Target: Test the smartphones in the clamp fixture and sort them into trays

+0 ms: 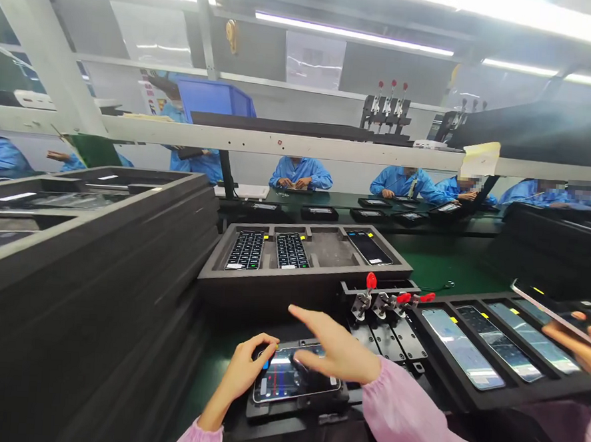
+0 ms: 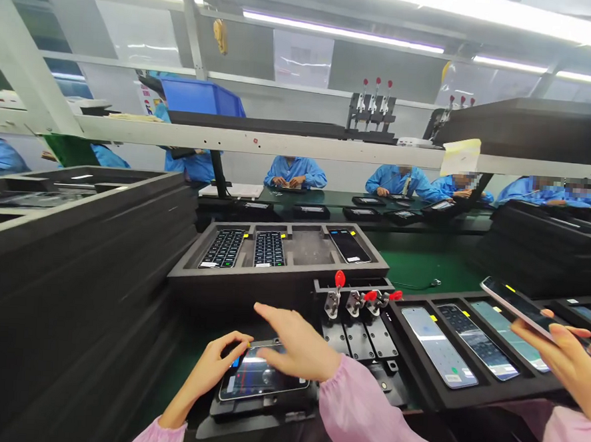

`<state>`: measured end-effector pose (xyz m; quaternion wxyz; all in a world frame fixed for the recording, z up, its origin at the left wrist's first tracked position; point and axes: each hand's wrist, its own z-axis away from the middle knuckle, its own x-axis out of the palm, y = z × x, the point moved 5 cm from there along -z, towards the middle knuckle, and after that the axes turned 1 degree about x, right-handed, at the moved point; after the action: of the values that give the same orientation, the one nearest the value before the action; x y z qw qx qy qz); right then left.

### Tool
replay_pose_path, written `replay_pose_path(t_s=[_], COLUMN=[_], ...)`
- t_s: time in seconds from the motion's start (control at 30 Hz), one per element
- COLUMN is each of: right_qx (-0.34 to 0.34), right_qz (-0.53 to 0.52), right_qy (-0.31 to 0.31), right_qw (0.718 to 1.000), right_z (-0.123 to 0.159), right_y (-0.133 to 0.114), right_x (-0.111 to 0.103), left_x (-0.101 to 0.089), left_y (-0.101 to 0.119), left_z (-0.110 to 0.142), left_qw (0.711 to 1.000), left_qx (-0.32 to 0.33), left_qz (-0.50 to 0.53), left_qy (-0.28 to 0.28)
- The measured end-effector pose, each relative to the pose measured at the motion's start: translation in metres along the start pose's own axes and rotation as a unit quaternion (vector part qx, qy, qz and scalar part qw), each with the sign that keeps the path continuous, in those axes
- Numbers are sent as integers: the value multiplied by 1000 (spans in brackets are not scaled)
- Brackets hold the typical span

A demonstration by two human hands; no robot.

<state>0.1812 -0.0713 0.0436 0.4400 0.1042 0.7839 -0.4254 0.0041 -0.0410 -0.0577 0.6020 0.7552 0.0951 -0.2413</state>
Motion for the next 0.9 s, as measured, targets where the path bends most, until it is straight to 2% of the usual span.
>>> replay_pose_path(t_s=[0.07,0.17,0.23,0.27,0.33,0.53,0.67,0.77,0.9], right_qx=[13,22,19,21,32,76,83,95,156], right_qz=[-6,51,95,111,134,197,211,244,297], right_qy=[169,378,454,469,466,386,400,391,276], right_qw=[985,924,886,876,874,898,888,882,901], right_z=[9,28,39,42,45,39,60,84,94], right_y=[-3,-1,3,6,12,15,4,0,16], right_x=[-39,-85,-102,-106,-109,-107,-102,-77,-30], left_x=[19,45,56,58,58,50,51,52,53], left_y=[11,29,37,38,38,25,23,23,21], left_z=[-5,-13,-16,-17,-16,-14,-15,-17,-17], left_qw=[1000,997,993,992,989,982,981,984,987], left_qx=[16,39,52,57,64,63,48,36,29], left_qz=[13,32,44,49,57,83,108,116,108], left_qy=[-21,-63,-91,-103,-122,-156,-151,-130,-112])
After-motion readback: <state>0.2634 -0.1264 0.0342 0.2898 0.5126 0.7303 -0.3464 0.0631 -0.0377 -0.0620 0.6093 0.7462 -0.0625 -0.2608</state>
